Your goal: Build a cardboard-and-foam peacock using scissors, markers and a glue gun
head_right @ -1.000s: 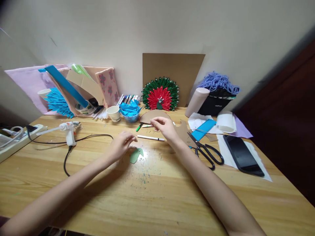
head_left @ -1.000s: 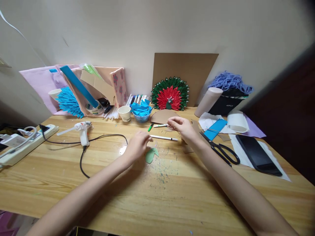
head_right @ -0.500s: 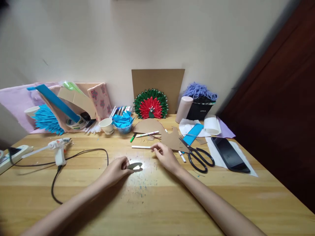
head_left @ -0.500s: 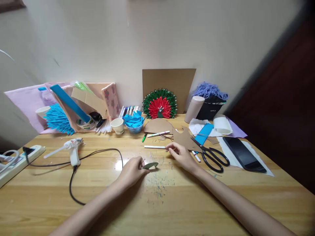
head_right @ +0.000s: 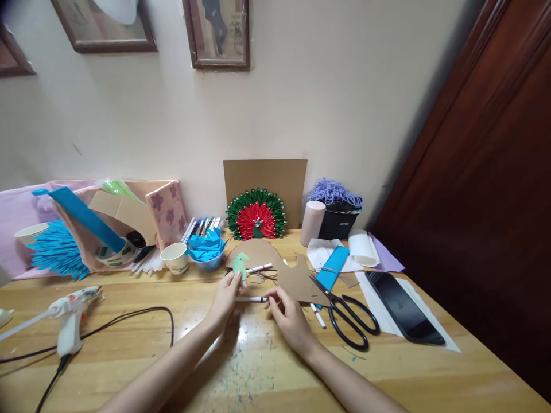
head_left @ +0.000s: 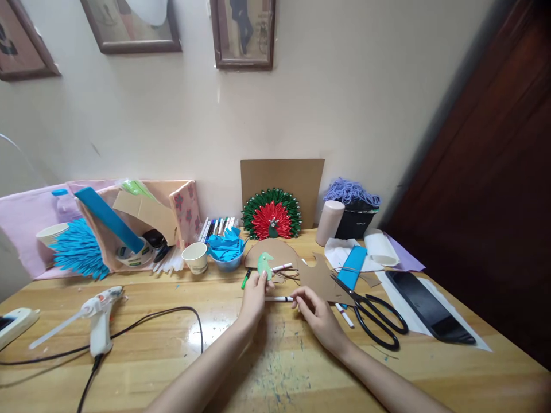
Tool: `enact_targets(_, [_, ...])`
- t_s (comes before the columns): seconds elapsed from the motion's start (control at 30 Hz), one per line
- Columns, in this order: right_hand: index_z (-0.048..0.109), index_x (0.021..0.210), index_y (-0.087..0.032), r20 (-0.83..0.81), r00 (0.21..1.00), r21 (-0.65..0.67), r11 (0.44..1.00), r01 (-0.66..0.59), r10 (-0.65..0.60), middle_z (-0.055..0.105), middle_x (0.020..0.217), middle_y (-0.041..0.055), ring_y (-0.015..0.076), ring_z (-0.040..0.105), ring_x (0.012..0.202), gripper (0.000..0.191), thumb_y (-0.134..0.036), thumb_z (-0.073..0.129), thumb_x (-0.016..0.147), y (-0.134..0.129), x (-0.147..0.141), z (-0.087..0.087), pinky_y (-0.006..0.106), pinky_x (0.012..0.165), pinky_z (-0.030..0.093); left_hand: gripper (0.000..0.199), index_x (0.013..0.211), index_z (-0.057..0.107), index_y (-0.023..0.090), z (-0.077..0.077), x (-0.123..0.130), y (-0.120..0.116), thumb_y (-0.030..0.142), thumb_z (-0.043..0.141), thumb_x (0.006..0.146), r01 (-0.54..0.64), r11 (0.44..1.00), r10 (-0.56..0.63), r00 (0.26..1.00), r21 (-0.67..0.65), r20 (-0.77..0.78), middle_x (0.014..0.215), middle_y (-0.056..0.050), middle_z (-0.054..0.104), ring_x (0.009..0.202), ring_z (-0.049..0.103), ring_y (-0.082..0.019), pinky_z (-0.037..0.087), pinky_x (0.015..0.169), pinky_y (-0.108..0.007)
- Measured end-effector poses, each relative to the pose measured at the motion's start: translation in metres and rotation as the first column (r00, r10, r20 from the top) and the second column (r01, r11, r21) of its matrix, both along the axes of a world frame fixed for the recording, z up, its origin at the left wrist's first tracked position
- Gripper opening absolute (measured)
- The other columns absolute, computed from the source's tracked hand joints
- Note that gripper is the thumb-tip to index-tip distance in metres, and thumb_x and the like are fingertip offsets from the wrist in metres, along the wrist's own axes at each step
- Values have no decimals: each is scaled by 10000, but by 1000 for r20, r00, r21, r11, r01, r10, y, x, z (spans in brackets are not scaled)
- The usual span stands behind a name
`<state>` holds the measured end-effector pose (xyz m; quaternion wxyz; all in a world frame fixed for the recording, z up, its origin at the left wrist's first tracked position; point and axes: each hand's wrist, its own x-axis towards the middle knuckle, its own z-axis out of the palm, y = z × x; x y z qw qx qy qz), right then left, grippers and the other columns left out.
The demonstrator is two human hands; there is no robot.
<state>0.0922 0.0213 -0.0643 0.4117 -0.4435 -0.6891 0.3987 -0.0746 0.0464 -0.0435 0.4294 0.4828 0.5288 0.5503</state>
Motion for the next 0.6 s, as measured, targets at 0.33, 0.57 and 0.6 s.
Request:
enact_targets(0.33, [543, 1042, -191, -38, 997, -21, 998, -62, 61, 575, 726, 2, 129, 557, 629, 238, -341, 414, 910, -3, 2, 1, 246, 604, 439, 411, 656, 507, 166, -26, 23, -16, 511, 405, 854, 51, 998, -54, 996, 43, 64, 580, 1, 537, 558, 500, -129, 380, 591, -241])
enact_targets(0.57, [560, 1004, -188, -87, 994, -46, 997, -65, 61, 560, 682, -6, 124, 539, 603, 278, -409, 424, 903, 0, 1, 1, 241, 576, 432, 433, 614, 476, 173, -20, 23, -19, 514, 384, 866, 108, 994, -108, 994, 12, 19, 478, 40, 456, 441, 413, -98, 325, 504, -224])
enact_targets(0.6, [559, 994, -186, -91, 994, -46, 996, -72, 67, 559, 672, -9, 120, 535, 594, 278, -412, 425, 903, 0, 1, 1, 238, 570, 428, 434, 603, 466, 175, -19, 23, -21, 512, 389, 864, 119, 993, -119, 993, 15, 2, 466, 42, 445, 436, 411, -99, 324, 501, -225])
